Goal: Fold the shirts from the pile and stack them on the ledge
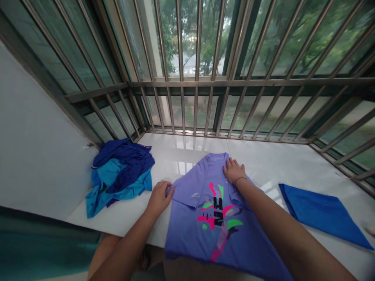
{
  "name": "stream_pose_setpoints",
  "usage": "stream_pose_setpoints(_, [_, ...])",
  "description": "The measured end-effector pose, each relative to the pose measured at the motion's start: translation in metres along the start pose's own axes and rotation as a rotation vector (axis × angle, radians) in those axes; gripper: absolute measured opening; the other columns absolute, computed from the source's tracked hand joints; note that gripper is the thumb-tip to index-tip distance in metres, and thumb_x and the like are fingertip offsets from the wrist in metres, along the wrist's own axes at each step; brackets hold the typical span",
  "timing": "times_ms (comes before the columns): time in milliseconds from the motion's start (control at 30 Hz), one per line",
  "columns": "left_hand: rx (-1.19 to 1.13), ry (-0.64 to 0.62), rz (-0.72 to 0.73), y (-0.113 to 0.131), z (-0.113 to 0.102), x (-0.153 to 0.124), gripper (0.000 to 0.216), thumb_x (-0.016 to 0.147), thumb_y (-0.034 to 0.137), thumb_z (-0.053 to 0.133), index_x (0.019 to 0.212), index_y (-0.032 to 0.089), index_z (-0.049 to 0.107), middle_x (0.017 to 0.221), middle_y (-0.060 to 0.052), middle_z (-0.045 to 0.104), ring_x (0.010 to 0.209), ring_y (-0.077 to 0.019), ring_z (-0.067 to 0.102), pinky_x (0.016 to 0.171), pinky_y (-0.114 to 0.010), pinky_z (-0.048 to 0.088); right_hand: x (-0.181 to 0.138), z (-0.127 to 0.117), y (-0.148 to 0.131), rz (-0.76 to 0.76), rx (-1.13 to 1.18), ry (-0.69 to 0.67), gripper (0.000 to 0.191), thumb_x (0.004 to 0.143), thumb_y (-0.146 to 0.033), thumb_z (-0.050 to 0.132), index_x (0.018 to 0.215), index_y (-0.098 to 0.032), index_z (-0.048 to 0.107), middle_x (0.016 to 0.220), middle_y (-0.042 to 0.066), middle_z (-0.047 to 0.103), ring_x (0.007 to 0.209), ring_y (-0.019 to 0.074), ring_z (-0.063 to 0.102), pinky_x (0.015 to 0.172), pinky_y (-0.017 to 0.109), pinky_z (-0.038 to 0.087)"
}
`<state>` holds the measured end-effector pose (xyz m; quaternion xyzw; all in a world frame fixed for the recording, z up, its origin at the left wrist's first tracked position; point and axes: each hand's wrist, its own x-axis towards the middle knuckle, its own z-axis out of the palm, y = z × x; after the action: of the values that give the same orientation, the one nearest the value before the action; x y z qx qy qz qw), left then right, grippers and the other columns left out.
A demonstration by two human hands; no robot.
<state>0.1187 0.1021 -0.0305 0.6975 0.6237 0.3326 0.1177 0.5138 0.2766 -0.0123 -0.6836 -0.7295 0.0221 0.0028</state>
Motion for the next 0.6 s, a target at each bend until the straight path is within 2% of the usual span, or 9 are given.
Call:
stream_pose_setpoints(67, [0.003, 0.011, -0.009, 0.000, 0.000, 0.000, 0.015, 0.099, 0.033, 0.059, 0.106, 0.026, 0.070, 0.102, -0.011, 0.074, 0.103, -0.0326, 0.069, 0.095, -0.049, 0.055, 0.000, -0.012, -0.006, -0.076, -0.021, 0.038, 0.065, 0.109, -0.030, 0.037, 0.172, -0.012, 0.038, 0.177, 0.020, 0.038, 0.163, 0.0368, 0.031, 0.131, 0.067, 0.019])
stream_pose_setpoints(133, [0.000, 0.018, -0.017, -0.001, 0.001, 0.001, 0.016, 0.099, 0.030, 0.058, 0.107, 0.025, 0.070, 0.099, -0.011, 0.074, 0.101, -0.0329, 0.069, 0.094, -0.049, 0.055, 0.003, -0.024, -0.014, -0.209, -0.040, 0.069, 0.064, 0.107, -0.023, 0.040, 0.170, -0.018, 0.042, 0.176, 0.016, 0.042, 0.162, 0.0321, 0.033, 0.134, 0.058, 0.017])
stream_pose_setpoints(200, [0.000, 0.018, -0.023, -0.001, 0.002, 0.001, 0.015, 0.098, 0.029, 0.057, 0.106, 0.025, 0.070, 0.097, -0.010, 0.073, 0.099, -0.0328, 0.069, 0.093, -0.049, 0.054, 0.009, -0.035, -0.024, -0.347, -0.055, 0.078, 0.063, 0.106, -0.019, 0.043, 0.168, -0.025, 0.046, 0.173, 0.010, 0.046, 0.157, 0.0279, 0.039, 0.133, 0.048, 0.021])
stream_pose_setpoints(300, [0.000, 0.017, -0.020, -0.001, 0.002, 0.001, 0.014, 0.098, 0.029, 0.057, 0.105, 0.026, 0.069, 0.096, -0.009, 0.073, 0.099, -0.0323, 0.069, 0.092, -0.048, 0.054, 0.024, -0.045, -0.042, -0.475, -0.079, 0.071, 0.062, 0.105, -0.015, 0.045, 0.166, -0.029, 0.050, 0.170, 0.009, 0.049, 0.150, 0.0280, 0.046, 0.126, 0.044, 0.032])
stream_pose_setpoints(367, [-0.001, 0.018, -0.011, -0.001, 0.001, 0.001, 0.014, 0.099, 0.028, 0.057, 0.104, 0.026, 0.069, 0.096, -0.010, 0.073, 0.098, -0.0317, 0.069, 0.091, -0.048, 0.053, 0.037, -0.049, -0.053, -0.514, -0.099, 0.058, 0.057, 0.105, -0.016, 0.046, 0.160, -0.030, 0.057, 0.165, 0.010, 0.054, 0.146, 0.0294, 0.049, 0.120, 0.044, 0.038])
stream_pose_setpoints(467, [0.014, 0.021, -0.003, -0.001, 0.001, 0.001, 0.012, 0.099, 0.028, 0.057, 0.102, 0.026, 0.069, 0.095, -0.009, 0.074, 0.097, -0.0306, 0.069, 0.090, -0.047, 0.054, 0.055, -0.054, -0.067, -0.541, -0.125, 0.021, 0.039, 0.106, -0.019, 0.050, 0.137, -0.026, 0.074, 0.144, 0.014, 0.069, 0.134, 0.0301, 0.057, 0.111, 0.042, 0.044])
stream_pose_setpoints(533, [0.024, 0.022, 0.004, 0.000, 0.002, 0.000, 0.012, 0.100, 0.027, 0.057, 0.102, 0.026, 0.069, 0.096, -0.007, 0.074, 0.098, -0.0297, 0.070, 0.091, -0.046, 0.054, 0.064, -0.055, -0.073, -0.541, -0.136, 0.003, 0.031, 0.107, -0.022, 0.052, 0.124, -0.023, 0.078, 0.131, 0.015, 0.074, 0.128, 0.0300, 0.061, 0.106, 0.040, 0.046])
stream_pose_setpoints(600, [0.027, 0.018, 0.014, 0.001, 0.002, -0.001, 0.011, 0.101, 0.031, 0.060, 0.105, 0.025, 0.069, 0.101, -0.007, 0.075, 0.102, -0.0293, 0.070, 0.094, -0.046, 0.054, 0.072, -0.055, -0.078, -0.525, -0.139, 0.003, 0.030, 0.108, -0.024, 0.051, 0.122, -0.021, 0.077, 0.128, 0.016, 0.074, 0.125, 0.0298, 0.062, 0.102, 0.038, 0.047])
